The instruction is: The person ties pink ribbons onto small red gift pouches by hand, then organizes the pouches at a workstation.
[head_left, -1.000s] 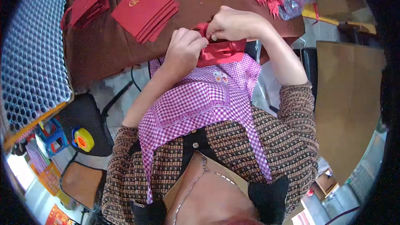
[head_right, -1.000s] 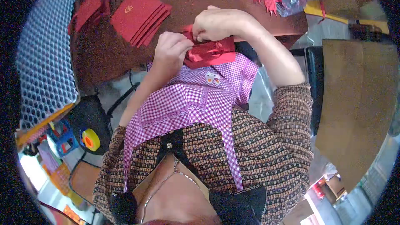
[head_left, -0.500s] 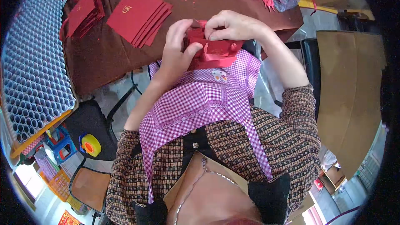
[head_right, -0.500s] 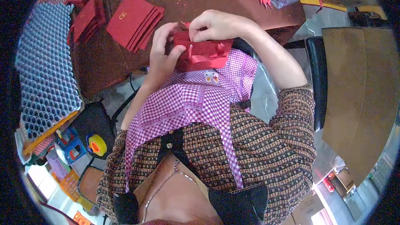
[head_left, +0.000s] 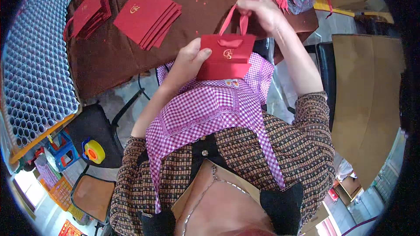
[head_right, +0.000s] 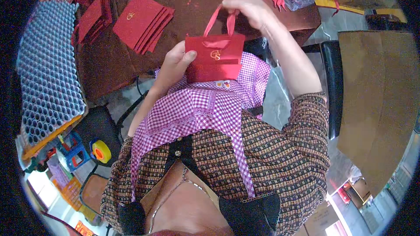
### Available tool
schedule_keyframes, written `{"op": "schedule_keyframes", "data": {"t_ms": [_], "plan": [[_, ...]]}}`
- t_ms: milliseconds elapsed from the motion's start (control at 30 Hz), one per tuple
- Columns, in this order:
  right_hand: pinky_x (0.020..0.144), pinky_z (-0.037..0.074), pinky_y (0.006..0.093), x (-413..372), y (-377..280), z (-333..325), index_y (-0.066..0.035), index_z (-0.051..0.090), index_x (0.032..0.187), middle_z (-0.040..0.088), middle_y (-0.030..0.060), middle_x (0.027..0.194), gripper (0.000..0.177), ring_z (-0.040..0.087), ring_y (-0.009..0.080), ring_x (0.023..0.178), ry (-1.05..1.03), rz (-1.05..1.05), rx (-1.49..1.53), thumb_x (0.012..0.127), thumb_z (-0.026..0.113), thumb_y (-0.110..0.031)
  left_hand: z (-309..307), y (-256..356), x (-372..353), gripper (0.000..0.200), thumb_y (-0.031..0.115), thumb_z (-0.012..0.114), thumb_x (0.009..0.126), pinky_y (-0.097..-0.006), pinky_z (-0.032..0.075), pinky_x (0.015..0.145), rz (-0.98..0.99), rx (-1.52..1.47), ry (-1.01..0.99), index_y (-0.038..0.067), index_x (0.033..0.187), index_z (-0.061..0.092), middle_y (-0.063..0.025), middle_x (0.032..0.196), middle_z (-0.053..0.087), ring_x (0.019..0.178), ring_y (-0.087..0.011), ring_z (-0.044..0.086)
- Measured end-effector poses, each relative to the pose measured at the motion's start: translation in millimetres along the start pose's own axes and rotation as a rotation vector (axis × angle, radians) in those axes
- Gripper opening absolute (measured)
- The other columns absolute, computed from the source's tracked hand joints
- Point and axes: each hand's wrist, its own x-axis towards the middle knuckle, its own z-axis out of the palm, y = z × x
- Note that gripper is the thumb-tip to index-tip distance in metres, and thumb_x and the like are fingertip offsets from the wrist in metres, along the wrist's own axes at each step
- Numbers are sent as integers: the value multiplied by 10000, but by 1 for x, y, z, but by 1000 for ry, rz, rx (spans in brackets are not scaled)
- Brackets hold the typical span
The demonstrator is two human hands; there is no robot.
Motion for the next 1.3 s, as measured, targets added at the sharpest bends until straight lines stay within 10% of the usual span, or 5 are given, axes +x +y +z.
{"op": "schedule_keyframes", "data": {"t_ms": [533,767,933,1300], "plan": [[598,371,196,-5,-6,-7,-49,648,885,603,-18,754,161,503,49,670,154,-29,-89,826,637,-199,-9,-2,3,250,78,488,912,-264,458,830,-143,-390,10,-37,1122,558,-52,1014,626,916,-108,564],[606,442,281,-20,-3,-3,-17,667,869,630,26,721,496,543,112,646,-243,135,-370,894,513,-487,-3,7,-1,253,79,479,918,-272,460,841,-140,-374,61,-37,1131,550,-73,1020,635,935,-115,571],[571,404,229,-15,-4,25,-26,656,891,597,-13,702,192,492,53,610,-135,-13,-90,853,596,-205,-5,-8,4,309,80,451,935,-297,450,893,-158,-279,-32,-37,1218,495,-99,1114,605,980,-148,580],[501,387,199,8,23,-9,6,610,948,579,18,728,246,468,55,566,72,92,165,905,584,-235,-8,-4,0,313,75,472,908,-285,440,890,-243,-521,22,-44,1193,518,-73,1083,611,981,-135,565]]}}
